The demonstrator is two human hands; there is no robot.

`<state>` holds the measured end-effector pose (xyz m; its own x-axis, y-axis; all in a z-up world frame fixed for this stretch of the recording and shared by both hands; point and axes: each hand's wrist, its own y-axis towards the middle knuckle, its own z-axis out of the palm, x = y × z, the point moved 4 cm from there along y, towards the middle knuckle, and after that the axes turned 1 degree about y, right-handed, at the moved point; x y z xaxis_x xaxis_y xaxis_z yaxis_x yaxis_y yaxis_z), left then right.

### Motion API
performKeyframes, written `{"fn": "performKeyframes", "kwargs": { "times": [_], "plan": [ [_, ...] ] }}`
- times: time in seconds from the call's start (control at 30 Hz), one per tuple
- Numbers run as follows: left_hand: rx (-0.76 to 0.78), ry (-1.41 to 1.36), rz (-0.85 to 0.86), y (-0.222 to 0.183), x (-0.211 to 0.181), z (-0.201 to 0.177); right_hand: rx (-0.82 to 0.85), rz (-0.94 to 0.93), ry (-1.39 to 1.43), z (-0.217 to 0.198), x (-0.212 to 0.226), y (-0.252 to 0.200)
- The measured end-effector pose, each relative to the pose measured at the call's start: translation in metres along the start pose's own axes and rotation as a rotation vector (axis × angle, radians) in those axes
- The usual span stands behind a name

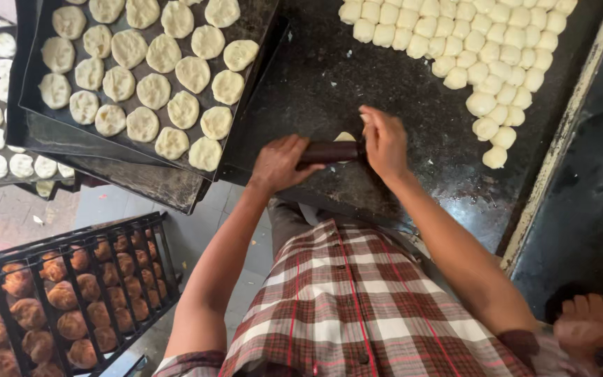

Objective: The person prepares small portions of dough by hand, using a rolling pin to flatten individual pieces before placing them onto a metal baking tray.

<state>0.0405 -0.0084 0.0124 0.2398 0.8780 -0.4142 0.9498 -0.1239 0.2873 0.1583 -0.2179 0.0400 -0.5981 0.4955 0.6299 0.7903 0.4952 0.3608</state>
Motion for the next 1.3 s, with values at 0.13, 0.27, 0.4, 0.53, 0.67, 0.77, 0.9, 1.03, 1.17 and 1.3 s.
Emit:
{"fn": "performKeyframes", "kwargs": {
  "times": [0.13,0.27,0.4,0.53,0.67,0.77,0.9,1.03,1.17,1.3],
  "plan": [
    [0.161,0.092,-0.093,0.036,0.020,0.009,0.007,0.114,0.101,0.031,-0.037,0.023],
    [0.048,0.059,0.026,0.025,0.014,0.006,-0.116,-0.033,0.050,0.029,-0.035,0.009],
    [-0.019,0.098,0.085,-0.015,-0.001,-0.007,-0.059,0.240,0.283,0.020,-0.005,-0.035],
    [0.026,0.056,-0.463,-0.039,0.028,-0.007,-0.189,-0.295,-0.685,0.021,0.008,-0.010],
    [-0.038,0.085,-0.540,-0.042,0.047,-0.013,0.568,-0.039,0.037,0.046,-0.007,0.007],
    [-0.024,0.047,-0.491,-0.045,0.053,-0.015,0.779,0.469,0.394,0.054,0.010,0.019],
    [0.031,0.003,-0.484,-0.051,0.060,-0.004,0.595,0.220,0.552,0.081,0.061,0.122],
    [0.022,-0.052,-0.386,-0.061,0.077,0.015,0.211,-0.314,0.082,0.122,0.106,0.206],
    [0.013,-0.173,-0.342,-0.071,0.087,0.045,-0.002,-0.485,-0.110,0.131,0.132,0.206],
    [-0.081,-0.220,-0.269,-0.073,0.096,0.051,-0.316,-0.141,0.074,0.044,0.130,0.164]
  ]
}}
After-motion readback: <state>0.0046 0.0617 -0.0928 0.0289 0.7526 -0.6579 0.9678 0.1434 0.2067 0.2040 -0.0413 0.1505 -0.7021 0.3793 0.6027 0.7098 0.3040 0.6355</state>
